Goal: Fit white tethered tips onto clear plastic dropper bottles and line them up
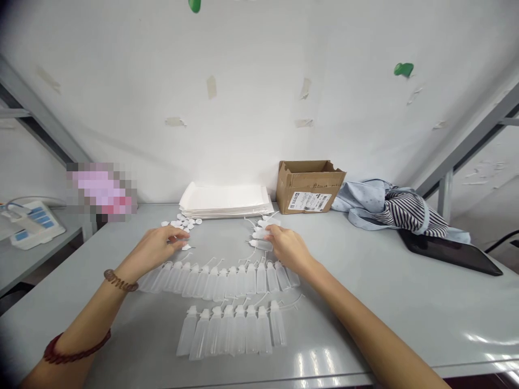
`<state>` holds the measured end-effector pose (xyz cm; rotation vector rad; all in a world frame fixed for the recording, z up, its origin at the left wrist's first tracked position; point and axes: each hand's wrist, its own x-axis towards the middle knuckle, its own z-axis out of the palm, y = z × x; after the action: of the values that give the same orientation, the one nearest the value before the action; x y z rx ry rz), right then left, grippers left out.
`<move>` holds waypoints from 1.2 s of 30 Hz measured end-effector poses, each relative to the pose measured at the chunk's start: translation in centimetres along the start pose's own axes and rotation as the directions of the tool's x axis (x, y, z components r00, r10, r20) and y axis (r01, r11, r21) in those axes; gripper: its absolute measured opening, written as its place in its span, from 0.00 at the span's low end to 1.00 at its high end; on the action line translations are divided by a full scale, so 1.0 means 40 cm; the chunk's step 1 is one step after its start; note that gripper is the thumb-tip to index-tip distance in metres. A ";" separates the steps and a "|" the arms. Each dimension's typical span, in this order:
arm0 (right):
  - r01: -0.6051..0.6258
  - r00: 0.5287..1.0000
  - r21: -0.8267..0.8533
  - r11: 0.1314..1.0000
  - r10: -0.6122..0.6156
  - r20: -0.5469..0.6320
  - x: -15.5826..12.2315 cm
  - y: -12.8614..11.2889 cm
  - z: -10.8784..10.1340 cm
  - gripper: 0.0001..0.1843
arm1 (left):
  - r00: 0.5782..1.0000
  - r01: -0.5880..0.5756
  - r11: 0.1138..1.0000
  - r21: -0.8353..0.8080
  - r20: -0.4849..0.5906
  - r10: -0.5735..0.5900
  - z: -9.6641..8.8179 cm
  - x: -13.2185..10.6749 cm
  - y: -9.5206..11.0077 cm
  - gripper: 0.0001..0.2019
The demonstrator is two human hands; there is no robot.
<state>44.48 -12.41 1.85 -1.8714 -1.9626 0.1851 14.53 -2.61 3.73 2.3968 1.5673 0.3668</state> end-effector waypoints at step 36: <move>0.370 0.922 0.153 0.916 -0.383 0.063 -0.265 -0.057 -0.094 0.17 | 0.977 -0.176 0.979 -0.104 -0.136 0.162 0.023 -0.007 0.040 0.10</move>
<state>43.89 -23.67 3.92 -1.3861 -2.2662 0.2869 16.10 -3.55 3.40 2.4657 1.3530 0.6382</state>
